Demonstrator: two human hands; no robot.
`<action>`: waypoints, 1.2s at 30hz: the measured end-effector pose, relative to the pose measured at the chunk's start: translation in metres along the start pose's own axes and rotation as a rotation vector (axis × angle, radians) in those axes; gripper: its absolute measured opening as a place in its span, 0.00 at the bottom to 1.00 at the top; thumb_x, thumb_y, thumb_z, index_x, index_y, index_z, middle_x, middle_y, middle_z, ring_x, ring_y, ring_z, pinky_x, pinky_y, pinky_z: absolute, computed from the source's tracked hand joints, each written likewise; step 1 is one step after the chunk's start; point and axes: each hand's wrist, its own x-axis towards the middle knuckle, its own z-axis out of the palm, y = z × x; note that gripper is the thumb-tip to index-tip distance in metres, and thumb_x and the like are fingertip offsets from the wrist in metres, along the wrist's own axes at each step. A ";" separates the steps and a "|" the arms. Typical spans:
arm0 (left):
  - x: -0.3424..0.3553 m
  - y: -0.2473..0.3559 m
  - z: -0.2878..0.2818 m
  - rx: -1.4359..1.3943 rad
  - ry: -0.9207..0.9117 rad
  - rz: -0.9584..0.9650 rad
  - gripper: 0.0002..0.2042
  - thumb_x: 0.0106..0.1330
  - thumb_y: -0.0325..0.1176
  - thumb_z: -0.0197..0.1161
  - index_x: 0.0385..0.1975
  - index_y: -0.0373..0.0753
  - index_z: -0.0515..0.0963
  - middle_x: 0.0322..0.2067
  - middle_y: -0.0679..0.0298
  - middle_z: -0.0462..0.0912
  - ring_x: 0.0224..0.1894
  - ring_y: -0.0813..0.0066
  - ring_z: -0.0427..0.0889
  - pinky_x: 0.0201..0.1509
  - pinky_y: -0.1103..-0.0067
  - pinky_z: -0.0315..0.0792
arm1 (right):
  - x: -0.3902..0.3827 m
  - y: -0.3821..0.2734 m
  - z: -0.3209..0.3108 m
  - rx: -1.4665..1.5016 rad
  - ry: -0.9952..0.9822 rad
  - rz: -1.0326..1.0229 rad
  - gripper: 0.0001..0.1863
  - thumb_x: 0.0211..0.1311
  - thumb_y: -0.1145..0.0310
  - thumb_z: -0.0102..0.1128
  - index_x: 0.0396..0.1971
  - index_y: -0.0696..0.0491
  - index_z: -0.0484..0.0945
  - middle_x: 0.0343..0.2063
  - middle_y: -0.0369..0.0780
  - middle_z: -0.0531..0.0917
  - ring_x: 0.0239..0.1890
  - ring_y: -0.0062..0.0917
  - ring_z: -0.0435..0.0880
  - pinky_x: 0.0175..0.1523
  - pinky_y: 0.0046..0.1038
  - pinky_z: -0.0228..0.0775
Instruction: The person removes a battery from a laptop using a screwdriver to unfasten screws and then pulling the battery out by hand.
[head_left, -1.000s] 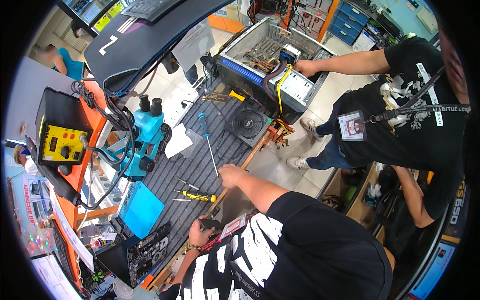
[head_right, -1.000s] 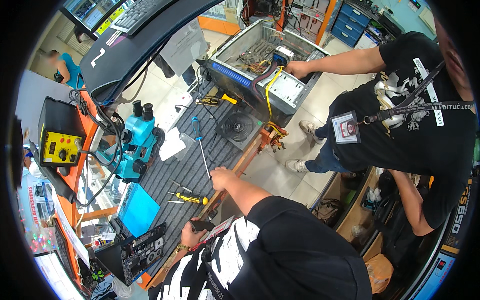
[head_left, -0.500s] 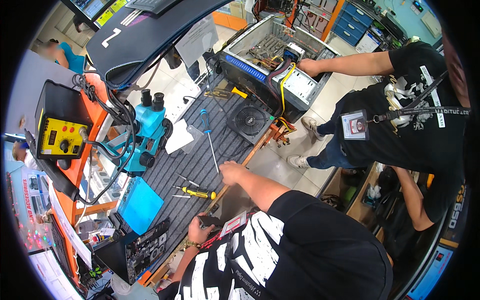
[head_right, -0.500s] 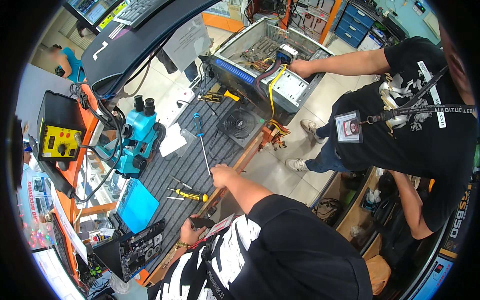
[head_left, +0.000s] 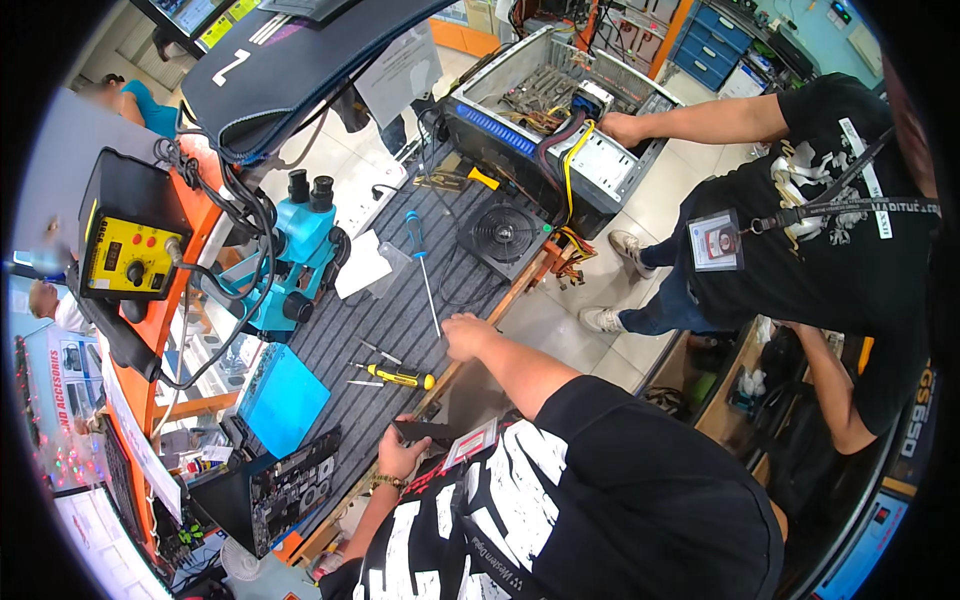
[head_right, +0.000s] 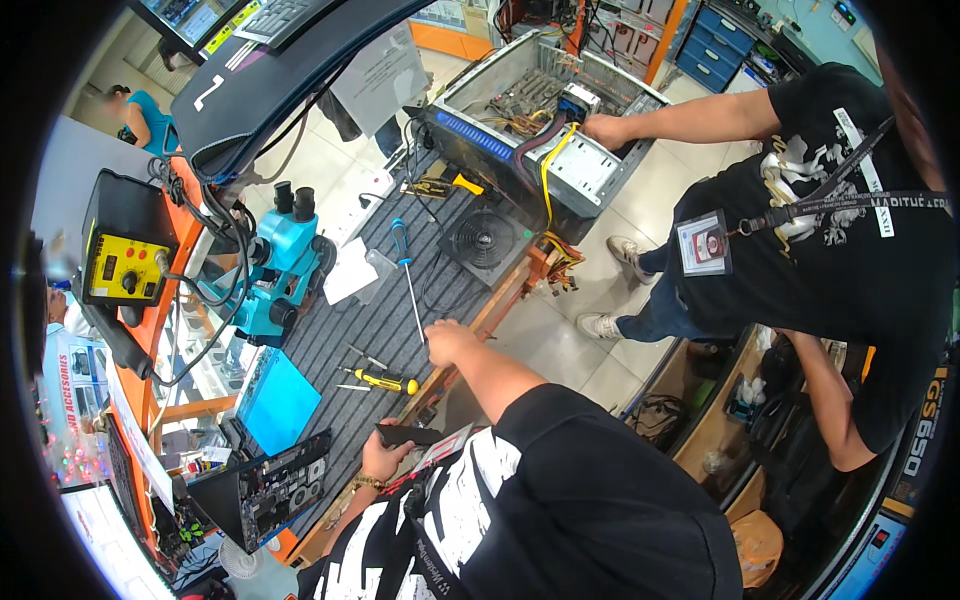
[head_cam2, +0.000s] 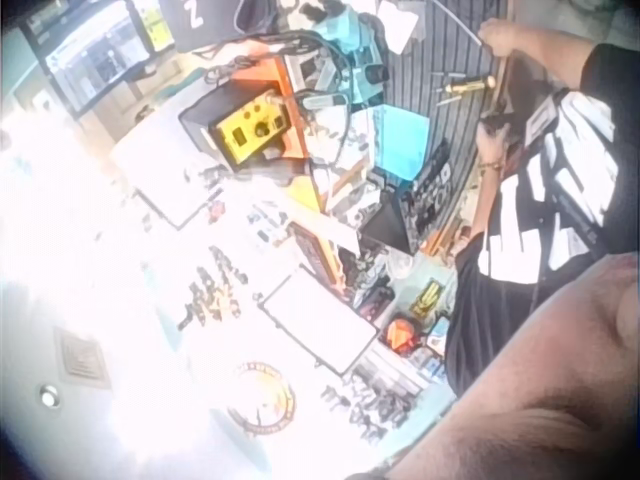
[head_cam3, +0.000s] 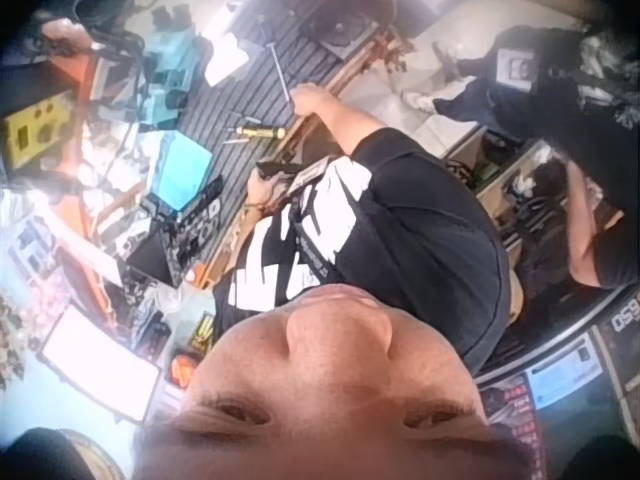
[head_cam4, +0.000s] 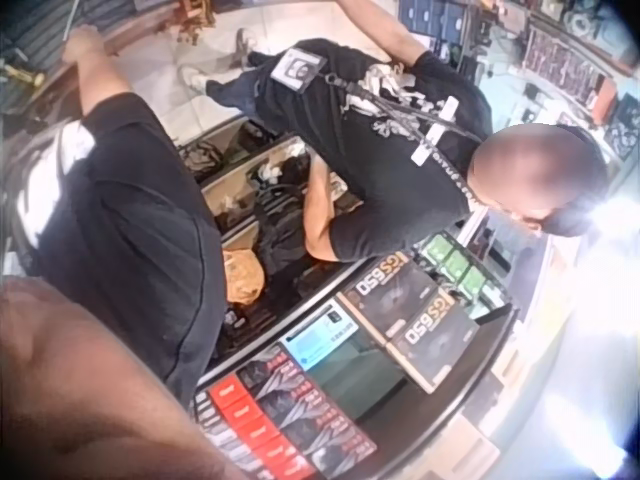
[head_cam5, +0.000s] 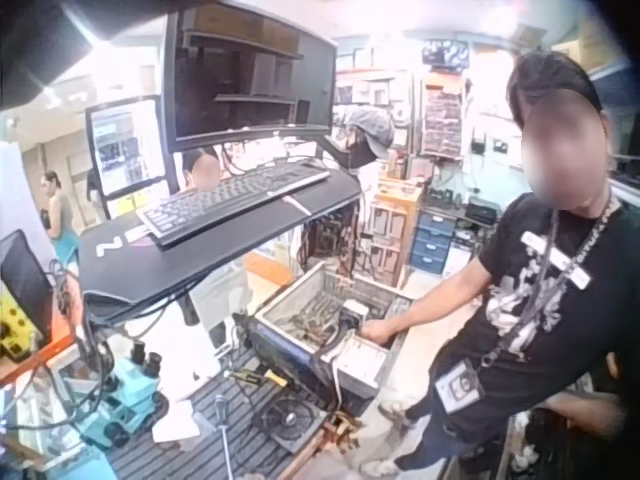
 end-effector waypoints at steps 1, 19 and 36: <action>-0.001 0.001 0.001 -0.048 0.009 0.055 0.34 0.63 0.22 0.84 0.69 0.35 0.76 0.56 0.60 0.88 0.57 0.72 0.89 0.62 0.74 0.84 | 0.000 0.000 0.000 0.012 -0.010 0.004 0.28 0.66 0.66 0.68 0.67 0.52 0.81 0.75 0.45 0.77 0.78 0.44 0.74 0.79 0.45 0.73; -0.040 0.093 -0.007 -0.685 0.037 0.089 0.34 0.68 0.16 0.77 0.74 0.36 0.73 0.62 0.62 0.84 0.62 0.71 0.86 0.66 0.73 0.83 | -0.081 0.015 0.051 0.280 -0.291 -0.480 0.51 0.55 0.50 0.87 0.76 0.55 0.74 0.70 0.50 0.83 0.73 0.47 0.80 0.78 0.44 0.72; -0.046 0.112 -0.035 0.000 -0.158 0.091 0.35 0.68 0.31 0.83 0.74 0.34 0.77 0.63 0.50 0.89 0.65 0.60 0.89 0.68 0.66 0.84 | -0.135 0.046 0.038 0.227 0.123 -0.493 0.39 0.52 0.56 0.86 0.64 0.53 0.82 0.54 0.48 0.86 0.61 0.49 0.85 0.64 0.46 0.79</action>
